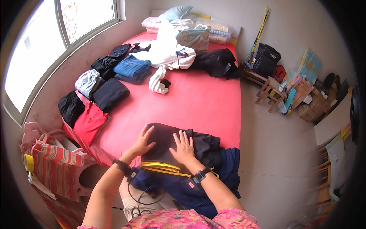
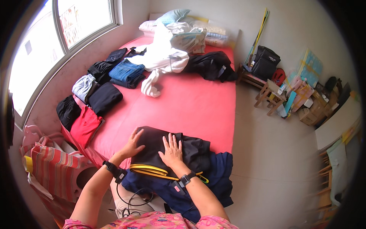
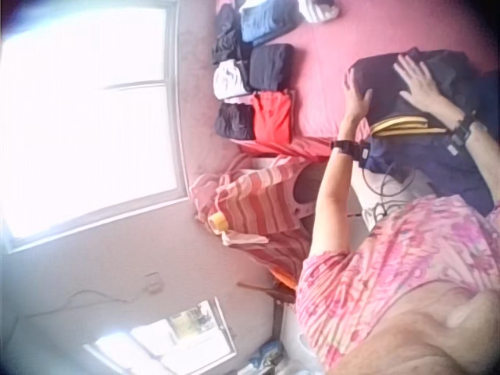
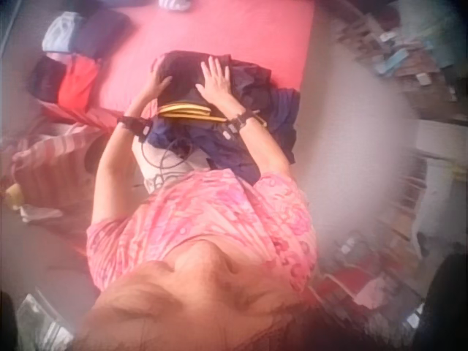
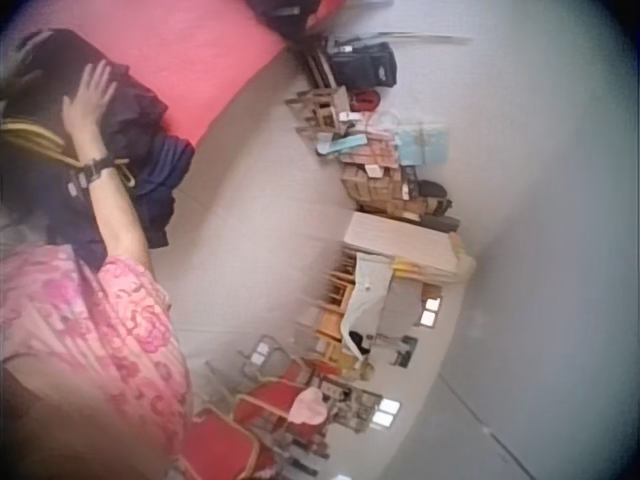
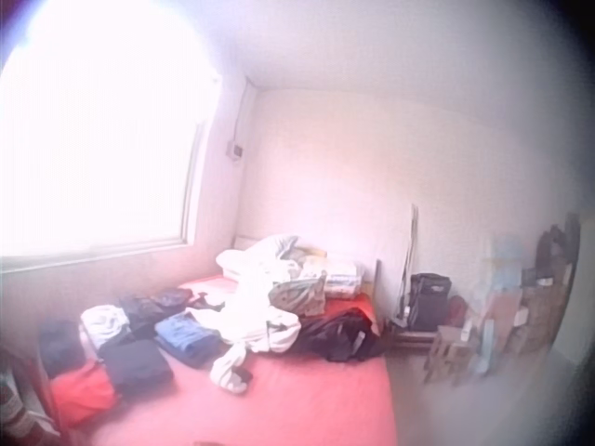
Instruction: The person folds a pair of black trousers and then a dark blue tracksuit top on a bed.
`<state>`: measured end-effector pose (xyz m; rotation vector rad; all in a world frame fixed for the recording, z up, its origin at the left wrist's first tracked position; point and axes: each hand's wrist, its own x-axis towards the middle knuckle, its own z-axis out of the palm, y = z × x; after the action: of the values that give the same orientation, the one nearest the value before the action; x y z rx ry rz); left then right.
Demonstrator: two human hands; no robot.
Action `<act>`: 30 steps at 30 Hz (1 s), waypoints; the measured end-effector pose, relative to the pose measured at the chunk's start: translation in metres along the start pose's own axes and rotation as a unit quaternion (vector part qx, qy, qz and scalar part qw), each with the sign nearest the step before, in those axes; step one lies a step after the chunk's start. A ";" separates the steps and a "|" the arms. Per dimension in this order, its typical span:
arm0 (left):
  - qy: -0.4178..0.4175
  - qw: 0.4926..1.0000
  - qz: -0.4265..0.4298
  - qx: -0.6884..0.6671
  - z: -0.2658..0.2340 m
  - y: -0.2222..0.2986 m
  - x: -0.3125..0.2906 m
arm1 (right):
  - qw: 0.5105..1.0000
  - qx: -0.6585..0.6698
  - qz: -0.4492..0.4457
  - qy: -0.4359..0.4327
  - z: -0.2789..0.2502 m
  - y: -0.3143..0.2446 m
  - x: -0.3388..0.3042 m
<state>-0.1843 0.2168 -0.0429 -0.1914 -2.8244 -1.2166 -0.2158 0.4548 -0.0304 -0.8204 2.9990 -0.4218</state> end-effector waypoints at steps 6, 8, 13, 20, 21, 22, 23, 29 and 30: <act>-0.038 0.957 -0.265 -0.108 -0.014 -0.007 -0.021 | 0.997 0.065 -0.041 0.016 -0.001 -0.030 -0.034; -0.105 0.940 -0.304 -0.112 -0.021 0.010 -0.021 | 0.994 0.106 -0.009 0.002 0.015 -0.027 -0.047; -0.139 0.871 -0.307 -0.358 -0.019 0.015 -0.043 | 0.990 0.100 -0.054 0.083 0.020 -0.031 -0.057; -0.067 0.888 -0.195 -0.410 -0.016 0.048 -0.030 | 0.979 0.179 -0.042 0.083 0.030 -0.014 -0.047; -0.068 0.902 -0.176 -0.388 -0.021 0.063 -0.027 | 0.968 0.239 -0.035 0.067 0.028 -0.010 -0.043; -0.070 0.915 -0.157 -0.366 -0.024 0.073 -0.024 | 0.953 0.298 -0.029 0.051 0.027 -0.007 -0.040; -0.067 0.931 -0.140 -0.332 -0.023 0.074 -0.018 | 0.945 0.326 -0.011 0.036 0.025 -0.005 -0.038; -0.073 0.966 -0.160 -0.189 -0.019 0.166 0.009 | 0.857 0.513 0.052 -0.001 0.008 0.009 -0.050; -0.077 0.970 -0.154 -0.172 -0.013 0.181 0.013 | 0.796 0.603 0.059 -0.009 0.007 0.014 -0.053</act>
<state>-0.1724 0.3318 0.0972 0.1530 -2.8226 -1.8295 -0.1764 0.4916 -0.0447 -0.4289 1.9677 -1.9283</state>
